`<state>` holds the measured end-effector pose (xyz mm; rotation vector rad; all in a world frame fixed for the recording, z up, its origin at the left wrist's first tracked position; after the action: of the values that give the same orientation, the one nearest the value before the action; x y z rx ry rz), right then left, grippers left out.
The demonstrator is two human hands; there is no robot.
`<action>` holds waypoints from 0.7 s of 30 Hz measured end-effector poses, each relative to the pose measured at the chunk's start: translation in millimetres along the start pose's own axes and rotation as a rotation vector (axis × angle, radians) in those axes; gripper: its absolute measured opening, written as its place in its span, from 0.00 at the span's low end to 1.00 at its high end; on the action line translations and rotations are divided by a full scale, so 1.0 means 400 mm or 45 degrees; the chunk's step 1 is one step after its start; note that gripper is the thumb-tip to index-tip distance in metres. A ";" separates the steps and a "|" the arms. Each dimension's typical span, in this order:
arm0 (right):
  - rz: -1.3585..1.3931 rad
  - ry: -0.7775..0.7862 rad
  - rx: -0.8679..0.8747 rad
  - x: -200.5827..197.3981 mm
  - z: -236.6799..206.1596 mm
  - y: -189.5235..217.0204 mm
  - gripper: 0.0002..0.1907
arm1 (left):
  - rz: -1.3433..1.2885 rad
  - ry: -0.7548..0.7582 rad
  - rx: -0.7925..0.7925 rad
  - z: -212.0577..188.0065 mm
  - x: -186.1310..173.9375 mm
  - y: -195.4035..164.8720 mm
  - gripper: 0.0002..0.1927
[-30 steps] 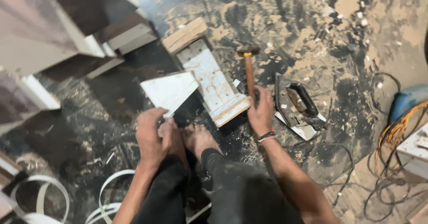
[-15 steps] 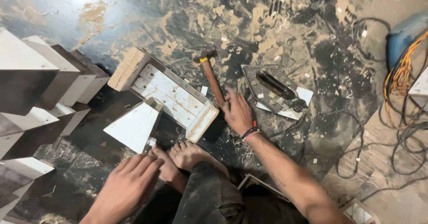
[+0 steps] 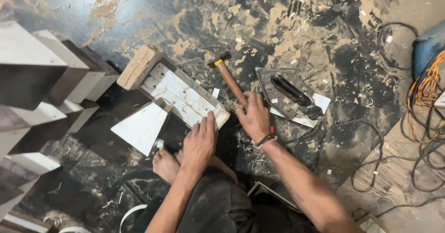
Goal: The person sits on the workshop floor assembling small wooden boxes, pressing white edge banding strips onto the box edges with a hand iron and tapping pieces with a hammer. They handle triangular white panels and boxes one at a time, fitting strips along the edges and setting finished boxes aside.
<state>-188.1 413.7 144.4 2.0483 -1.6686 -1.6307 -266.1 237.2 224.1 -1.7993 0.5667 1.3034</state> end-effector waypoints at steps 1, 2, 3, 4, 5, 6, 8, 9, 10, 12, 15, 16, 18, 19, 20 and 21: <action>0.057 -0.033 -0.034 -0.009 -0.009 -0.004 0.23 | -0.003 -0.005 -0.002 -0.007 0.001 0.001 0.28; 0.115 -0.074 -0.071 -0.021 -0.018 -0.007 0.24 | -0.004 -0.017 0.000 -0.010 0.001 0.002 0.28; 0.438 0.107 0.002 -0.011 -0.019 -0.026 0.23 | -0.002 -0.033 0.005 -0.009 0.000 0.001 0.28; 0.762 0.292 0.076 0.000 -0.023 -0.037 0.22 | 0.000 -0.022 -0.010 -0.007 0.002 0.003 0.28; 1.085 0.478 0.157 0.011 -0.032 -0.041 0.21 | 0.000 -0.005 -0.023 -0.006 0.003 0.003 0.27; 1.048 0.504 0.180 0.001 -0.035 -0.046 0.21 | -0.005 0.018 -0.036 -0.006 0.005 0.002 0.27; 0.973 0.558 0.223 -0.017 -0.040 -0.048 0.23 | -0.005 0.039 -0.056 -0.006 0.005 0.000 0.26; 0.952 0.529 0.250 -0.026 -0.043 -0.047 0.23 | -0.003 0.044 -0.069 -0.006 0.004 0.000 0.26; 0.929 0.502 0.270 -0.035 -0.047 -0.043 0.24 | -0.014 0.052 -0.065 -0.007 0.003 0.000 0.27; 0.925 0.489 0.299 -0.040 -0.055 -0.027 0.24 | -0.038 0.072 -0.066 -0.012 0.000 0.001 0.28; 0.894 0.607 0.357 -0.032 -0.075 -0.008 0.25 | 0.012 0.044 -0.037 -0.015 -0.006 -0.002 0.29; 0.815 0.697 0.383 -0.031 -0.085 -0.010 0.25 | 0.007 0.039 -0.036 -0.014 -0.006 -0.001 0.29; 0.775 0.779 0.387 -0.034 -0.090 -0.018 0.26 | -0.008 0.034 -0.033 -0.017 -0.004 -0.001 0.29; 0.816 0.771 0.364 -0.040 -0.078 -0.021 0.27 | -0.008 0.036 -0.031 -0.017 0.000 -0.001 0.30; 0.854 0.769 0.334 -0.042 -0.067 -0.022 0.29 | -0.004 0.032 -0.037 -0.015 0.003 0.002 0.30; 0.951 0.717 0.312 -0.039 -0.066 -0.023 0.28 | -0.001 0.037 -0.043 -0.021 0.006 0.003 0.30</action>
<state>-161.1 414.7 161.4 1.4413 -2.0708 -0.5821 -261.5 229.7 222.6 -1.8486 0.5623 1.2953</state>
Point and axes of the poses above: each hand's wrist, its own z-axis towards the middle knuckle, its own x-axis out of the palm, y = z × x, the point moved 6 cm from there along z, towards the middle knuckle, and after that the axes turned 6 degrees about y, right-handed, at the moved point
